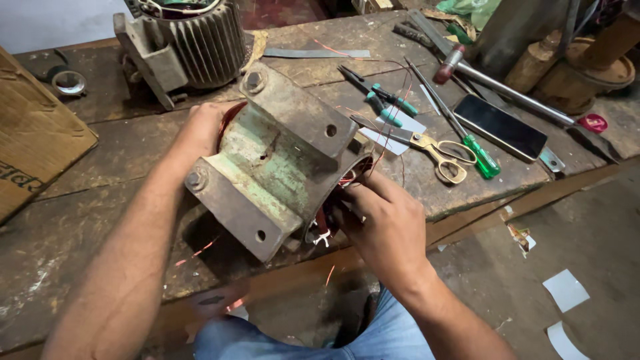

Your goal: The person winds copper wire into the slots of a motor stator, using a screwdriver to press the wire down and a rubber mallet to tap the coils into place. They also cut insulation material and insert it between windings.

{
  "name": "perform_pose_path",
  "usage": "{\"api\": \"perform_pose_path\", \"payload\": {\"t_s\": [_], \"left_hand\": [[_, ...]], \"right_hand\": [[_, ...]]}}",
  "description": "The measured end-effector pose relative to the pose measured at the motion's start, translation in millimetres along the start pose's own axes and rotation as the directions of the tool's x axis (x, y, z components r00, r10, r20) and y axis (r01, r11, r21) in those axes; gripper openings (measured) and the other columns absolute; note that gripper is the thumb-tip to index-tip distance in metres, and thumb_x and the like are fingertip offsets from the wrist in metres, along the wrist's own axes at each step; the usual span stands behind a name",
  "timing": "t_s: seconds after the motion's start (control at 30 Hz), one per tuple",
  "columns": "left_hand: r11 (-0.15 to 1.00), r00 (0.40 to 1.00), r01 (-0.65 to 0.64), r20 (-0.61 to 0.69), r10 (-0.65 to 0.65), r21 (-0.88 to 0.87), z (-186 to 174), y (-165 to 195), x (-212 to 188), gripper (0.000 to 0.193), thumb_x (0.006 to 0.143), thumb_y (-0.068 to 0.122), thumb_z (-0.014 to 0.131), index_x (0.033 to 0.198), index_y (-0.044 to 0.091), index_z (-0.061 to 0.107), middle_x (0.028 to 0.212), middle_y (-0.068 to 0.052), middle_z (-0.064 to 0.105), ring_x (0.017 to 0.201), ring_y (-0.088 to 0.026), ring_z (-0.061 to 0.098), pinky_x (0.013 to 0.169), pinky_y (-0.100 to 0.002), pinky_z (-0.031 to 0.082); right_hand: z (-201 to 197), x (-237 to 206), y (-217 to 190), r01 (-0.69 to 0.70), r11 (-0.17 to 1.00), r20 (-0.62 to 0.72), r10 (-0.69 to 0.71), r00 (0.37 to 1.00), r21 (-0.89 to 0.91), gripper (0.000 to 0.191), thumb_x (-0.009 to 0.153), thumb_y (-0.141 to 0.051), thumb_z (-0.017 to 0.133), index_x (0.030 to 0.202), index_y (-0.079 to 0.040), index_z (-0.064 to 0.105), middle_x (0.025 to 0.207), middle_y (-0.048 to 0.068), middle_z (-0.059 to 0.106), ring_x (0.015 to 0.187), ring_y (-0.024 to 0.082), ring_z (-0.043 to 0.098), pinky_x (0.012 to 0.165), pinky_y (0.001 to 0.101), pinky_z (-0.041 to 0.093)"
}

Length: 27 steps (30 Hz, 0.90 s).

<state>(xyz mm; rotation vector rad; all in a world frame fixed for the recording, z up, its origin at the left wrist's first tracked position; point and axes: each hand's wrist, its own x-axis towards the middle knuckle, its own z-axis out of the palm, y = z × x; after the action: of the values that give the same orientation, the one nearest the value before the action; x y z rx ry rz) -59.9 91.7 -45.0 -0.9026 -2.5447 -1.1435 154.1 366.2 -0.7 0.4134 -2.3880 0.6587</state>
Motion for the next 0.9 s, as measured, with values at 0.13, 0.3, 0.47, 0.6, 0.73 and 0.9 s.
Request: {"api": "perform_pose_path", "payload": {"t_s": [0.13,0.3,0.47,0.6,0.73,0.9], "left_hand": [[0.994,0.996,0.091,-0.006,-0.091,0.057,1,-5,1,0.043,0.083,0.004,0.067,0.126,0.008,0.072,0.108,-0.015,0.076,0.094,-0.012,0.070,0.085,-0.033,0.054],[0.942,0.962,0.271,0.016,-0.273,-0.200,9,-16,3,0.034,0.094,0.006,0.060,0.124,0.011,0.075,0.107,-0.005,0.079,0.089,-0.008,0.067,0.083,-0.030,0.055],[0.861,0.929,0.361,0.058,-0.366,-0.357,13,-27,5,0.032,0.094,0.005,0.060,0.121,0.010,0.077,0.106,-0.001,0.078,0.085,-0.007,0.064,0.079,-0.029,0.055],[0.971,0.971,0.236,0.043,-0.234,-0.045,12,-33,10,0.035,0.091,0.002,0.061,0.123,0.009,0.075,0.104,-0.005,0.080,0.087,-0.008,0.064,0.082,-0.030,0.054],[0.980,0.981,0.192,0.037,-0.191,-0.053,10,-33,10,0.035,0.091,0.002,0.063,0.123,0.009,0.074,0.106,-0.005,0.079,0.090,-0.008,0.065,0.084,-0.030,0.054],[0.972,0.975,0.218,0.050,-0.214,-0.082,10,-27,7,0.035,0.091,0.003,0.061,0.123,0.007,0.074,0.103,-0.004,0.078,0.087,-0.009,0.065,0.081,-0.030,0.054]], "right_hand": [[1,-1,1,0.007,1.000,-0.023,-0.007,1.000,-0.014,0.026,0.075,-0.013,0.082,0.099,-0.013,0.073,0.098,0.006,0.070,0.085,0.030,0.069,0.071,0.0408,0.055],[-1,2,-2,0.007,1.000,0.007,-0.007,1.000,0.013,0.030,0.074,-0.013,0.081,0.103,-0.013,0.074,0.103,0.006,0.071,0.087,0.031,0.069,0.072,0.0405,0.055],[-3,8,-5,0.024,1.000,0.021,-0.024,0.999,-0.017,0.035,0.075,-0.017,0.080,0.109,-0.011,0.075,0.106,0.006,0.072,0.089,0.032,0.070,0.074,0.0413,0.056],[-2,7,-5,-0.175,0.983,0.093,0.179,0.979,-0.051,0.028,0.075,-0.022,0.083,0.100,-0.010,0.077,0.101,0.008,0.073,0.081,0.033,0.071,0.071,0.0422,0.056],[4,3,-2,-0.247,0.969,0.055,0.246,0.968,0.006,0.026,0.076,-0.024,0.083,0.096,-0.009,0.077,0.092,0.010,0.074,0.079,0.031,0.072,0.071,0.0410,0.057],[16,2,4,-0.224,0.972,0.028,0.223,0.974,0.072,0.026,0.078,-0.020,0.081,0.098,-0.004,0.075,0.094,0.013,0.072,0.083,0.033,0.071,0.074,0.0407,0.056]]}}
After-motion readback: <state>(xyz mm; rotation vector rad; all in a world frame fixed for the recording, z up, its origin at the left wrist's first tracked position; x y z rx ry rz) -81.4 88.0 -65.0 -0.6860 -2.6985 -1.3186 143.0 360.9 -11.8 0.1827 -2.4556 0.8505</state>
